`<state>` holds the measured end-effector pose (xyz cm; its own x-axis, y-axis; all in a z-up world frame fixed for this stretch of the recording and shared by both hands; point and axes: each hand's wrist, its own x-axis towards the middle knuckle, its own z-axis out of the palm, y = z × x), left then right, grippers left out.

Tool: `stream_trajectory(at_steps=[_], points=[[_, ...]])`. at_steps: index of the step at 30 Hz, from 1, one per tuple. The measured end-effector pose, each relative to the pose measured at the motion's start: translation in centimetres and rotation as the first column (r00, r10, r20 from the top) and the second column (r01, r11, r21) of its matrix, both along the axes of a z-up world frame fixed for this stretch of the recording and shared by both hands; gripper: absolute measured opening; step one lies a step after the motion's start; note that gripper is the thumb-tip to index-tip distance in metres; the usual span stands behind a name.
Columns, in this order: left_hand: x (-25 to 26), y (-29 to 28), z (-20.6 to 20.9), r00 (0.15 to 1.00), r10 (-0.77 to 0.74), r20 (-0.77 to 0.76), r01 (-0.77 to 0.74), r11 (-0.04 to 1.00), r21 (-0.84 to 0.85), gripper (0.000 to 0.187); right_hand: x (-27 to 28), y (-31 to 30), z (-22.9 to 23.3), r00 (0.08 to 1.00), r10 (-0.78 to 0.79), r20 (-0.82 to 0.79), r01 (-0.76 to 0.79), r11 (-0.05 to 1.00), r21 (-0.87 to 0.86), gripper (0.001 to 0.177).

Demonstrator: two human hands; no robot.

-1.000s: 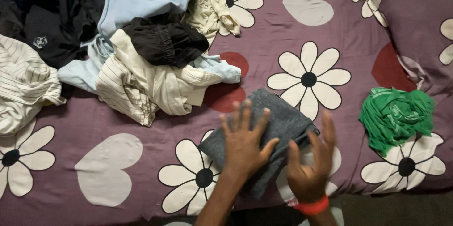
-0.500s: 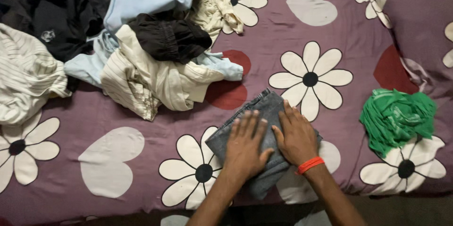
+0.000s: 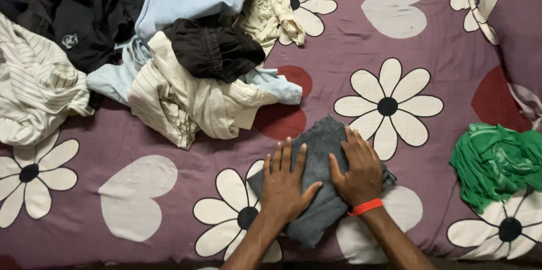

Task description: The person folds a green shirt, a pair of jeans, and a striped shirt by hand on a floral bedspread and places each item onto a white surface nearby.

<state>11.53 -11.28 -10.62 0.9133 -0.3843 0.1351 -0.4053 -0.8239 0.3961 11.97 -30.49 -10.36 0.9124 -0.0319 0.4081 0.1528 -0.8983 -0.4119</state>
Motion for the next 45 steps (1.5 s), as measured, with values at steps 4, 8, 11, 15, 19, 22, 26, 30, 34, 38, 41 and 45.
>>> stream_trajectory(at_steps=[4,8,11,15,19,22,26,30,34,38,41,45], points=[[0.1,0.1,0.1,1.0,0.012,0.022,-0.01,0.998,-0.061,0.092,0.1,0.2,-0.3,0.999,-0.046,0.005,0.047,0.999,-0.007,0.038],[0.4,0.3,0.0,0.997,0.021,0.071,-0.014,0.996,-0.092,0.09,0.4,-0.1,-1.5,0.998,-0.047,0.048,0.044,0.997,0.06,0.031],[0.3,0.3,-0.1,0.995,0.027,0.099,-0.016,0.993,-0.115,0.091,0.2,-0.4,-2.2,0.998,-0.042,0.052,0.038,0.996,0.075,0.024],[0.2,0.3,-0.4,0.989,0.047,0.138,-0.028,0.99,-0.136,0.09,0.3,-0.4,-2.5,0.997,-0.046,0.066,0.042,0.997,0.066,0.023],[-0.1,0.4,-1.0,0.982,0.069,0.173,-0.045,0.989,-0.141,0.09,0.3,-0.2,-2.3,0.996,-0.053,0.071,0.047,0.996,0.082,0.021],[0.1,0.3,-1.3,0.978,0.074,0.193,-0.046,0.988,-0.148,0.089,0.5,-0.2,-2.0,0.995,-0.051,0.08,0.045,0.995,0.084,0.02],[0.1,0.4,-1.6,0.975,0.075,0.212,-0.042,0.987,-0.153,0.089,0.4,0.0,-2.0,0.995,-0.071,0.069,0.067,0.996,0.065,0.019],[0.1,0.4,-1.9,0.973,0.079,0.218,-0.05,0.989,-0.136,0.09,0.6,0.2,-2.0,0.994,-0.101,0.032,0.099,0.994,0.056,0.057],[0.1,0.4,-2.0,0.972,0.09,0.215,-0.06,0.988,-0.143,0.09,1.3,0.5,-2.3,0.99,-0.14,-0.008,0.139,0.987,-0.082,0.066],[0.3,0.4,-1.6,0.977,0.085,0.194,-0.048,0.981,-0.187,0.089,1.7,0.3,-2.6,0.984,-0.152,-0.088,0.144,0.985,-0.1,0.07],[-0.1,0.5,-1.0,0.968,0.139,0.211,-0.081,0.961,-0.264,0.092,2.0,0.3,-2.0,0.99,-0.131,-0.045,0.123,0.983,-0.139,0.073],[-2.2,1.1,-0.3,0.894,0.433,0.112,-0.375,0.863,-0.339,0.087,3.0,-0.6,1.3,0.884,-0.158,-0.441,0.145,0.987,-0.062,0.084]])
